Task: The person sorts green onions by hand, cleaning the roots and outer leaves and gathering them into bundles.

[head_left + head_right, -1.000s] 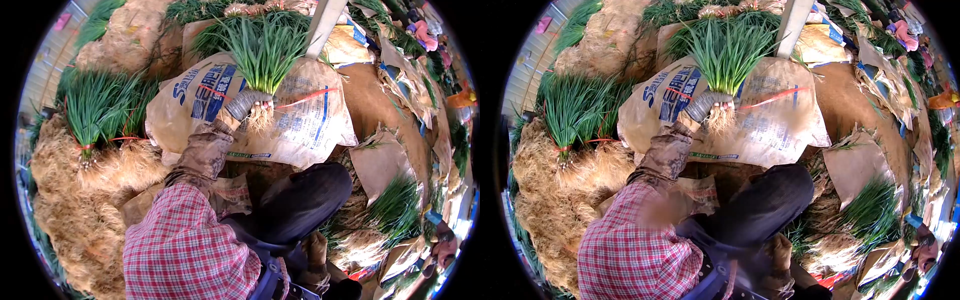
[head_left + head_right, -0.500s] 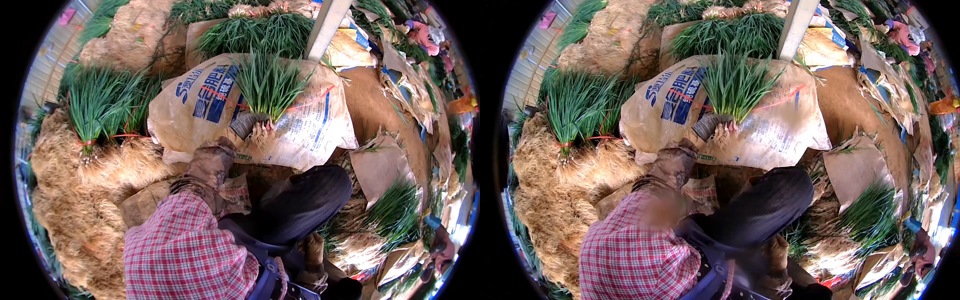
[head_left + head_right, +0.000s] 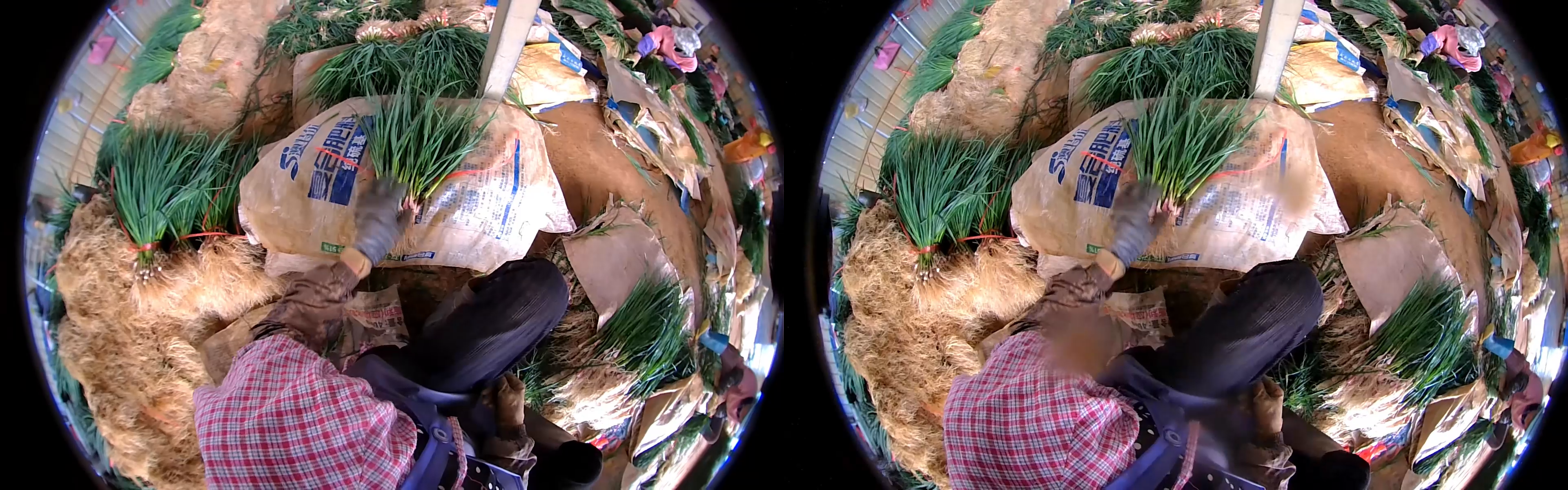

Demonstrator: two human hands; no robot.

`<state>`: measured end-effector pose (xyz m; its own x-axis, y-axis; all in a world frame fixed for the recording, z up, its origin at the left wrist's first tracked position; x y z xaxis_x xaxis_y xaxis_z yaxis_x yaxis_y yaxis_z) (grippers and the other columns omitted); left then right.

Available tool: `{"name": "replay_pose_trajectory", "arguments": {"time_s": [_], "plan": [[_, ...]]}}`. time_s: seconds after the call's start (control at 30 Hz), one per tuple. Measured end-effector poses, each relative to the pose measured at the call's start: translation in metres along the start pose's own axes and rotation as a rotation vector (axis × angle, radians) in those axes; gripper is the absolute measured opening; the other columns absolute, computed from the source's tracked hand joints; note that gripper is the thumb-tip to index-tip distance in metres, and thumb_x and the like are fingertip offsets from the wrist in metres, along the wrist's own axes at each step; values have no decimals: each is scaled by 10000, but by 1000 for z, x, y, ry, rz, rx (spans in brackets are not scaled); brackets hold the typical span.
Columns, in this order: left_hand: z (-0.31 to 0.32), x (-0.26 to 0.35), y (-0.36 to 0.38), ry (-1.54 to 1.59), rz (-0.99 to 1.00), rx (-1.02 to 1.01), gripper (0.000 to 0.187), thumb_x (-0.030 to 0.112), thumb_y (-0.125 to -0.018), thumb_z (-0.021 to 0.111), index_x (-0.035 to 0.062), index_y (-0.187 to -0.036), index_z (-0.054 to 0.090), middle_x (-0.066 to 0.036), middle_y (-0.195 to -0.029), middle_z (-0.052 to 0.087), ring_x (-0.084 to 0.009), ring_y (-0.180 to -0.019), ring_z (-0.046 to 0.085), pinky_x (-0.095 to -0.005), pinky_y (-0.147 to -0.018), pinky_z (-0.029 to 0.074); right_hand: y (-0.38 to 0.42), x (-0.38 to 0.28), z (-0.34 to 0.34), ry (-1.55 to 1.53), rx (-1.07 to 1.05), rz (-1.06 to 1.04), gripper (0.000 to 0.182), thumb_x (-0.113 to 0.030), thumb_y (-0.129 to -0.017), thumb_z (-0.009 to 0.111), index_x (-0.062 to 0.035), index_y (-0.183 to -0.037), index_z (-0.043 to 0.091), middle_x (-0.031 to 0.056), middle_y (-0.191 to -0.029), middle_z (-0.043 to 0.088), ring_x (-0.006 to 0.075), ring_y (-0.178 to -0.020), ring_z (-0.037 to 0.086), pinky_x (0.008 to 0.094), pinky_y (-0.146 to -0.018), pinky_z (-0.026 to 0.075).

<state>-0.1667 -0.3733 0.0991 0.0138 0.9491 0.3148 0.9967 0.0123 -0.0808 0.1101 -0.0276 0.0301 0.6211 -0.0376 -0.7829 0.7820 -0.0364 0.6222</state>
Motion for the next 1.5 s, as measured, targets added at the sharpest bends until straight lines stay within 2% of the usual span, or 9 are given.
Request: {"name": "replay_pose_trajectory", "arguments": {"time_s": [0.27, 0.4, 0.53, 0.8, 0.9, 1.13, 1.27, 1.37, 1.5], "plan": [[77, 0, 19, -193, 234, -132, 594, 284, -723, 674, 171, -1278, 496, -65, -1438, 337, -294, -1371, 206, -504, -1110, 113, 19, -10, -1, -3, 60, 76, 323, -309, -913, 533, -24, -766, 568, 43, -597, 585, 106, -464, 512, 224, -442, 403], [46, 33, 9, -204, 96, -36, 525, 322, -786, 590, 136, -1268, 496, -107, -1434, 337, -327, -1357, 224, -535, -1085, 157, 26, -19, -1, -44, 96, 48, 302, -281, -918, 528, -2, -824, 593, 45, -605, 579, 106, -472, 506, 235, -449, 402], [109, -23, -7, -68, 260, 469, 353, 293, -883, 493, 6, -1067, 585, -218, -1109, 582, -364, -1045, 538, -454, -919, 407, 28, -6, -8, -85, 72, 144, 369, -282, -924, 521, 25, -1122, 573, 73, -729, 629, 121, -591, 571, 246, -544, 468], [113, -8, -31, -464, 179, 27, 619, 466, -810, 526, 44, -1257, 466, -279, -1242, 486, -426, -1133, 485, -452, -921, 415, 93, -67, -49, -175, 186, -115, 334, -231, -940, 510, -16, -1191, 558, 40, -776, 629, 88, -628, 567, 216, -593, 480], [98, 16, -51, -388, -95, -518, 602, 468, -787, 557, 35, -1202, 507, -266, -1206, 519, -407, -1104, 511, -428, -889, 443, 163, -110, -88, -306, 296, -347, 358, -174, -915, 544, 19, -1216, 528, 77, -851, 650, 106, -726, 604, 225, -687, 498], [-14, 291, -20, 457, 702, -52, 446, 252, -818, 639, 10, -1180, 541, -209, -1166, 579, -305, -1104, 551, -353, -914, 438, 203, -76, -218, -272, 805, -419, 334, -182, -893, 537, -7, -1176, 564, 83, -889, 667, 131, -731, 619, 239, -662, 471], [-29, 439, 74, 875, 860, -535, 432, 223, -836, 658, 14, -1196, 544, -113, -1161, 597, -191, -1091, 546, -303, -951, 417, 102, 39, -339, 393, 1079, -375, 387, -136, -849, 582, -59, -1223, 517, 107, -834, 651, 157, -724, 609, 297, -661, 498], [1, 503, 136, 845, 1002, -768, 441, 243, -840, 662, -4, -1187, 545, -88, -1113, 618, -180, -1028, 581, -298, -903, 457, 98, -34, -361, 1159, 1557, -337, 380, -200, -835, 591, -136, -1203, 522, 140, -785, 626, 226, -729, 611, 367, -737, 488], [97, 538, 185, 1074, 789, -1175, 378, 171, -837, 668, -12, -1151, 563, -71, -1060, 634, -139, -970, 587, -275, -860, 477, 57, -28, -411, 1110, 1449, -3, 356, -451, -757, 602, -142, -929, 642, 101, -912, 625, 226, -851, 573, 361, -808, 438]]}}
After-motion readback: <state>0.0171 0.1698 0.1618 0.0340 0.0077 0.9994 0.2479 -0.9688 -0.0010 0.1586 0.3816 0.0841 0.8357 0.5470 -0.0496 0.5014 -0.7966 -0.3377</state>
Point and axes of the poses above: each hand's wrist, its own y-axis away from the middle knuckle, its own z-axis out of the palm, x = y × z, the point moved 9 cm from there along -y, towards the middle knuckle
